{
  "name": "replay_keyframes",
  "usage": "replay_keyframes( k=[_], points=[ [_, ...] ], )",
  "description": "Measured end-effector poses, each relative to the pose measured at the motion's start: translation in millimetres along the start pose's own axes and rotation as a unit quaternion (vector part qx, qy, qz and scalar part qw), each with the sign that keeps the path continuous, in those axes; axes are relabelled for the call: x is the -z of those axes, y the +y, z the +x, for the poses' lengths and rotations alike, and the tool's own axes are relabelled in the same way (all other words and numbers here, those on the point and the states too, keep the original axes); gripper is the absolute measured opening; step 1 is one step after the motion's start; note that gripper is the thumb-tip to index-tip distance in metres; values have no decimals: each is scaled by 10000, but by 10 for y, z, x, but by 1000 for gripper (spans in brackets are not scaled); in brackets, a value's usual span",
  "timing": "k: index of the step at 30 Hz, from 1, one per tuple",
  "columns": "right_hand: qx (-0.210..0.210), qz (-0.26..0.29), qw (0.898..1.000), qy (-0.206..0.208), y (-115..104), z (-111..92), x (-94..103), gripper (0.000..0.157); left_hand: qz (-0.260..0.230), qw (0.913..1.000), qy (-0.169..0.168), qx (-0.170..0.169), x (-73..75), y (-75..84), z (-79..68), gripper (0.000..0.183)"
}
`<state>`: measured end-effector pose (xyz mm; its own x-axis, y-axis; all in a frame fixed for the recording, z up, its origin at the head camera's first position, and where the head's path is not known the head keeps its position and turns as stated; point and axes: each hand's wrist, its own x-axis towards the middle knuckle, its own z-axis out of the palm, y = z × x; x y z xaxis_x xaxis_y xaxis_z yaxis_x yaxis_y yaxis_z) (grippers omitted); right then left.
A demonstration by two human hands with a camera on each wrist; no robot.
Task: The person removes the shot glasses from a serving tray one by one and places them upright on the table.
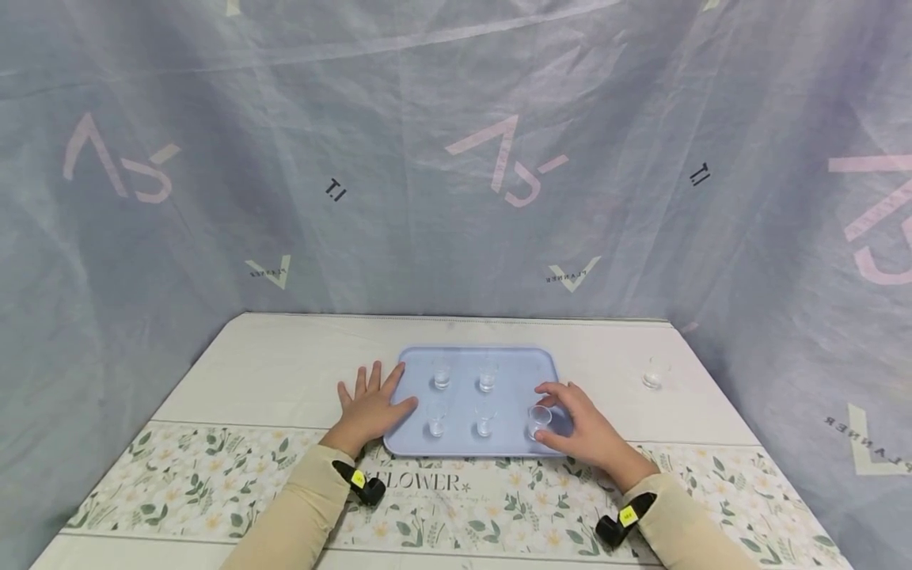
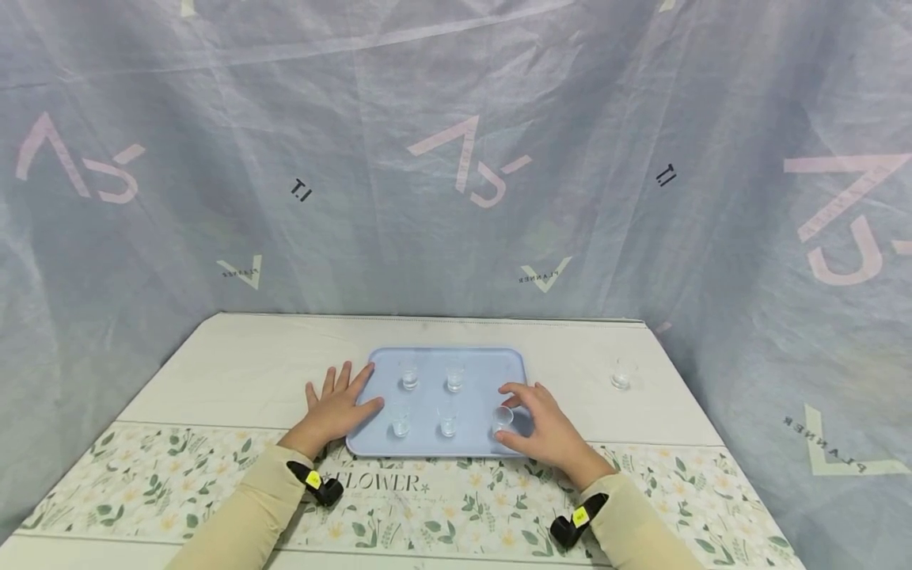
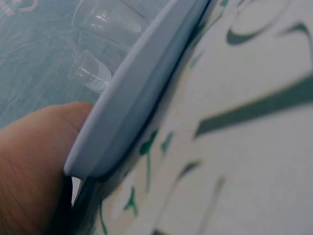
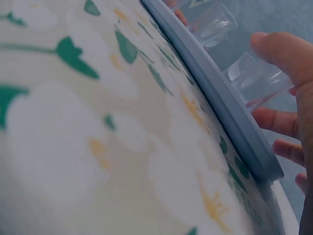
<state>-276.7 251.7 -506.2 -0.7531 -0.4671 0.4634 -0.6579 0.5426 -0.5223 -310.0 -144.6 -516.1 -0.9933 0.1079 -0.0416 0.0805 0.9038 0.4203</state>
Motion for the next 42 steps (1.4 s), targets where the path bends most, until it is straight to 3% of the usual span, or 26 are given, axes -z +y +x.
replay_keyframes(
  k=[19,42],
  points=[
    [124,-178,9997,54,-14,59,7,42,-15,10000,-1,67,78,31,-11,82],
    [202,-120,9997,55,44,29,-2,41,84,9999,-17,54,60,66,-28,81]
  ],
)
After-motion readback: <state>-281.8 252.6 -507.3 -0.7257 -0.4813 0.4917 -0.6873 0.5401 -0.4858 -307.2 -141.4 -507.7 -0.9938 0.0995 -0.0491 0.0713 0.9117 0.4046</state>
